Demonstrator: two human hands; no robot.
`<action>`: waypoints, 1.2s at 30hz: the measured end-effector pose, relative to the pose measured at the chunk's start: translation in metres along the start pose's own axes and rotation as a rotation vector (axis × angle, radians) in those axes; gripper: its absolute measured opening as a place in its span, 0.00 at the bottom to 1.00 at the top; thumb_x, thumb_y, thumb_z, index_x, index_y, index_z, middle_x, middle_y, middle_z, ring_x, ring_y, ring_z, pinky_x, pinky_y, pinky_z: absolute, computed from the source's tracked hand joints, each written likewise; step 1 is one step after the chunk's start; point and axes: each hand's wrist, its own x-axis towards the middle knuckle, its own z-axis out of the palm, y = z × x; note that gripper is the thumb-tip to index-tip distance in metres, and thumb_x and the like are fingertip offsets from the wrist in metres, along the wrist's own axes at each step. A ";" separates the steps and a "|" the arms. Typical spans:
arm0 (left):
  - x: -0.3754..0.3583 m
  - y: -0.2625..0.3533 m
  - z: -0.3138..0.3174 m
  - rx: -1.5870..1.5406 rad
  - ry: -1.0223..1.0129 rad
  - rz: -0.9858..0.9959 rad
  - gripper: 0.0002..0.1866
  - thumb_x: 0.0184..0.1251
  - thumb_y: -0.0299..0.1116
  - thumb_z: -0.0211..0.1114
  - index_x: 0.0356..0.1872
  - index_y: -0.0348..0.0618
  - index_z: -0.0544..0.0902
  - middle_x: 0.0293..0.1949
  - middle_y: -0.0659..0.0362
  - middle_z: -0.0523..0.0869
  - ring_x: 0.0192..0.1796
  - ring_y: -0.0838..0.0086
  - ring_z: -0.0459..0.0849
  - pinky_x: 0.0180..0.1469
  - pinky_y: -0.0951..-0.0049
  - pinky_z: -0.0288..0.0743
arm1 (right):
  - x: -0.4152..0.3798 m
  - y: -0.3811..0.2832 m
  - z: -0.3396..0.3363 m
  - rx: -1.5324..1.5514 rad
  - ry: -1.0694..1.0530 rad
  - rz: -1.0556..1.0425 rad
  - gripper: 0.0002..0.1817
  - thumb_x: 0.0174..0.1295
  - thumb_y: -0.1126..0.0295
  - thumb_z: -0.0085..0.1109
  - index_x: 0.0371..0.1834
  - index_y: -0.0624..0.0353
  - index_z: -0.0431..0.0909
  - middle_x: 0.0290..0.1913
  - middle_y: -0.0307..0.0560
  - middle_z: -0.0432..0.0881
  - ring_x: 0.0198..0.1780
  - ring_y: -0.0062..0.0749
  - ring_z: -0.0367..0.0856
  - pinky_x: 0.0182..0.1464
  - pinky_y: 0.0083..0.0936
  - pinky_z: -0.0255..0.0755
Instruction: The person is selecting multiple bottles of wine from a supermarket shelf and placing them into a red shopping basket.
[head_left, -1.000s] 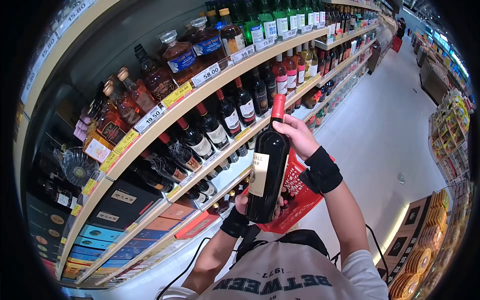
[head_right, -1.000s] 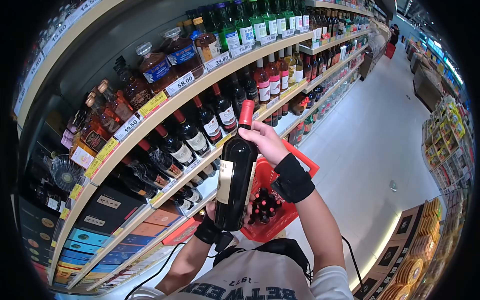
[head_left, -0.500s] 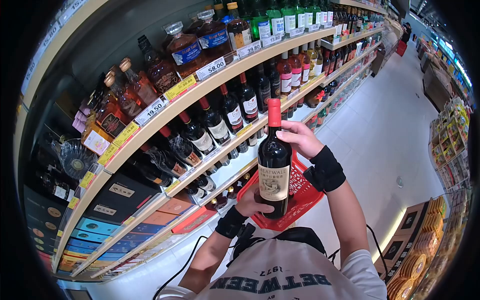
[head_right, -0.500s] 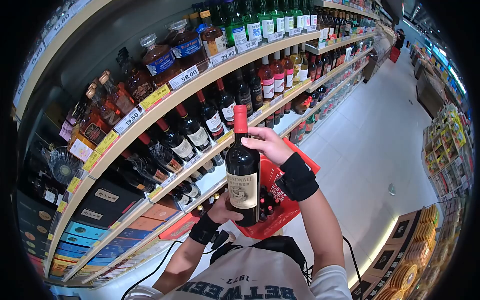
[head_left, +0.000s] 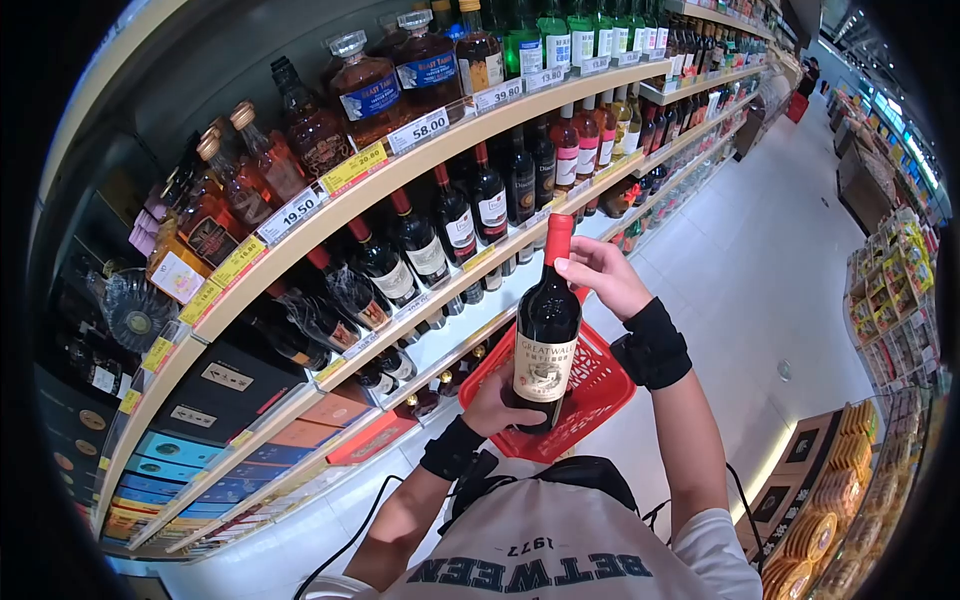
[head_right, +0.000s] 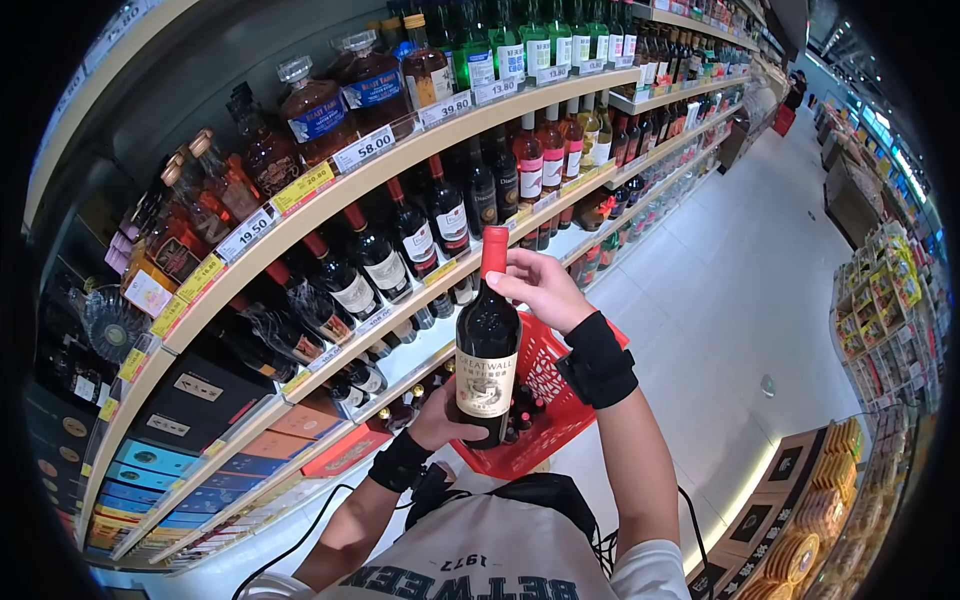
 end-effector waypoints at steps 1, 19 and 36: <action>0.001 0.000 0.000 0.007 0.012 0.007 0.52 0.43 0.27 0.85 0.74 0.39 0.67 0.64 0.57 0.81 0.66 0.69 0.78 0.72 0.66 0.68 | 0.001 0.002 -0.001 -0.035 0.000 0.003 0.26 0.68 0.55 0.68 0.62 0.60 0.77 0.43 0.33 0.84 0.39 0.13 0.78 0.43 0.17 0.72; -0.003 -0.050 -0.017 0.435 0.196 0.024 0.49 0.38 0.28 0.87 0.66 0.38 0.68 0.57 0.53 0.82 0.62 0.66 0.81 0.67 0.65 0.72 | -0.034 0.028 -0.013 -0.301 -0.184 0.061 0.21 0.58 0.57 0.78 0.43 0.63 0.87 0.38 0.43 0.88 0.38 0.24 0.84 0.45 0.27 0.79; 0.004 -0.123 -0.085 0.727 0.087 -0.146 0.52 0.37 0.34 0.88 0.68 0.40 0.68 0.62 0.48 0.80 0.66 0.64 0.80 0.70 0.65 0.71 | -0.083 0.157 0.002 -0.489 0.134 -0.059 0.22 0.55 0.63 0.80 0.46 0.59 0.80 0.33 0.41 0.84 0.33 0.25 0.85 0.37 0.24 0.81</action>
